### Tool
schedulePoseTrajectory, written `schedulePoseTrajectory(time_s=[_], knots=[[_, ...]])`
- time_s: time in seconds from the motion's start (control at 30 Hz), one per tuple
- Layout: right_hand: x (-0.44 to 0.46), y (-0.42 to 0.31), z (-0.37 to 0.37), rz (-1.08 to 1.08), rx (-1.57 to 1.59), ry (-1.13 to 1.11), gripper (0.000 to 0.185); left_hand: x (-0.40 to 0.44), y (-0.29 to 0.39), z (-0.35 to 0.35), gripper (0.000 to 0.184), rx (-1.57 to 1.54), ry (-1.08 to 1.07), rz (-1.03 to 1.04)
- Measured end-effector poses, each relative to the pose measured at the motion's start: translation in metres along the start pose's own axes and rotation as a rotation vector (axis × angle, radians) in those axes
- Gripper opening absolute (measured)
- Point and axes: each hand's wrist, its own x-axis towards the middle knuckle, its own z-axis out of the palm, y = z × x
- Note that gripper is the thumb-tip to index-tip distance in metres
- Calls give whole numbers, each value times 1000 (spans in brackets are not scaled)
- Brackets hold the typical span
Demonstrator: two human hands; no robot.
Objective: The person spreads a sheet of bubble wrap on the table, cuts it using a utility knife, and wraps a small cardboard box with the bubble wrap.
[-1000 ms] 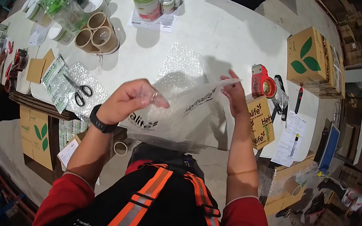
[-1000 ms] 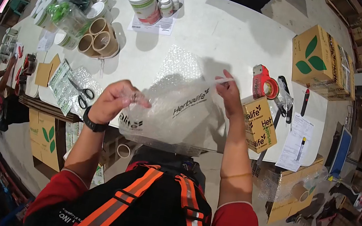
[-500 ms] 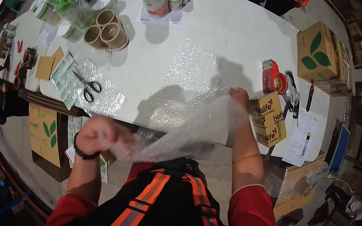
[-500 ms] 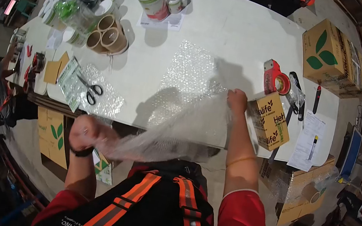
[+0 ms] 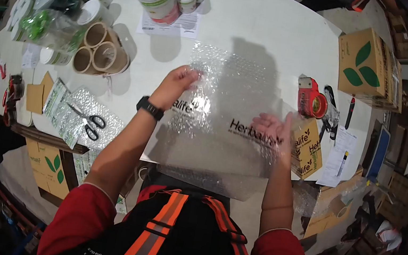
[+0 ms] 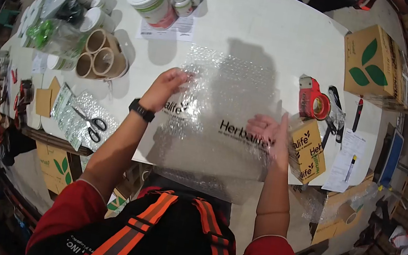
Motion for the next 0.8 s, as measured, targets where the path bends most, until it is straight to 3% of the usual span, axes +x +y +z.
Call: schedulePoseTrajectory(time_s=[0.07,0.17,0.23,0.27,0.37,0.47,0.8], knots=[[0,0,-8,8,1,108,82,40,-16,-8,19,150,80,-64],[30,-7,-16,-49,75,98,72,80,-37,-13,14,201,169,-7],[50,-7,-18,-71,-332,379,56,96,-44,-13,15,230,175,22],[53,-9,-18,-68,-326,383,56,99,-44,-12,17,238,216,37],[57,-10,-9,-209,-334,464,20,101,-39,-14,22,271,274,16],[66,-7,-12,-214,-507,528,15,104,-30,-15,24,346,286,-19],[91,-9,-19,-201,-570,606,20,99,-31,-23,20,446,296,44]])
